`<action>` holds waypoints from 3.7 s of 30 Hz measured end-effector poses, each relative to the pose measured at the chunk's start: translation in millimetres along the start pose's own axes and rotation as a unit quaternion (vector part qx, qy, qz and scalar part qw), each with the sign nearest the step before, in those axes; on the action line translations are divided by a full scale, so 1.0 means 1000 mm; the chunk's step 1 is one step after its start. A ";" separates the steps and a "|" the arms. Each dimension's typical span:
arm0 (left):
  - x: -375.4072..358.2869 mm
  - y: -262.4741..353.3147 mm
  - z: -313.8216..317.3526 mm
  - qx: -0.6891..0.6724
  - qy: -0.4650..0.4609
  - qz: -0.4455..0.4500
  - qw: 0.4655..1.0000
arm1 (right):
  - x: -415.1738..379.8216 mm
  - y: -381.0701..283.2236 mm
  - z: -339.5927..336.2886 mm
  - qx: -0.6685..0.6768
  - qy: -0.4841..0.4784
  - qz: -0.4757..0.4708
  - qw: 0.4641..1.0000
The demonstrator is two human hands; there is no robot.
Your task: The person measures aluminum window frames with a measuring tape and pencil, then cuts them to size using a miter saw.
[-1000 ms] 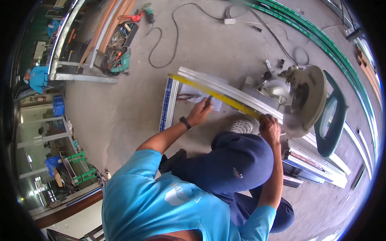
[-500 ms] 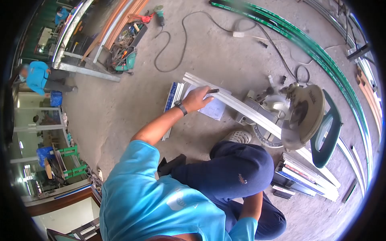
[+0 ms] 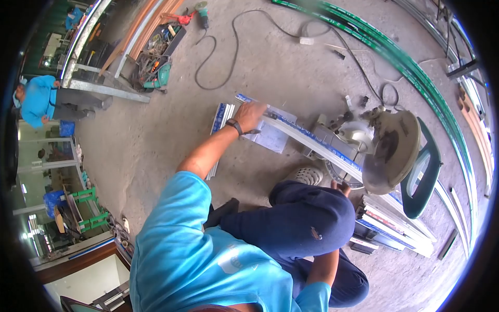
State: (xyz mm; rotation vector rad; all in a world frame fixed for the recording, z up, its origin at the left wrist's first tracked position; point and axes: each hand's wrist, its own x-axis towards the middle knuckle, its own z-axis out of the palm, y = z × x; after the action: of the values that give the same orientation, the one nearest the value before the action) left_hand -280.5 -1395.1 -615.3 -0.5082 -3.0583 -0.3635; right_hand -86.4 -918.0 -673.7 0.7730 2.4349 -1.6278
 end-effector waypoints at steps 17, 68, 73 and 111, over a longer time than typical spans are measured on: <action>-0.003 0.000 0.015 -0.098 -0.082 0.009 0.992 | 0.061 -0.027 -0.021 0.281 0.074 0.174 0.941; 0.047 0.052 0.058 -0.021 -0.105 0.015 0.994 | -0.043 0.001 -0.057 -0.132 -0.131 -0.064 0.980; 0.077 0.110 0.070 -0.015 -0.111 0.038 0.993 | -0.099 -0.309 -0.183 -0.284 -0.276 -0.016 0.918; 0.092 0.154 0.091 -0.013 -0.127 0.043 0.991 | -0.014 -0.179 -0.149 0.116 0.134 -0.038 0.984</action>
State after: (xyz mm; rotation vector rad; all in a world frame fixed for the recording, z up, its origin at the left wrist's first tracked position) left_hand -316.7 -1203.4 -664.1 -0.7380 -3.2633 -0.3637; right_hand -130.7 -843.0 -457.1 1.0044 2.5026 -1.9798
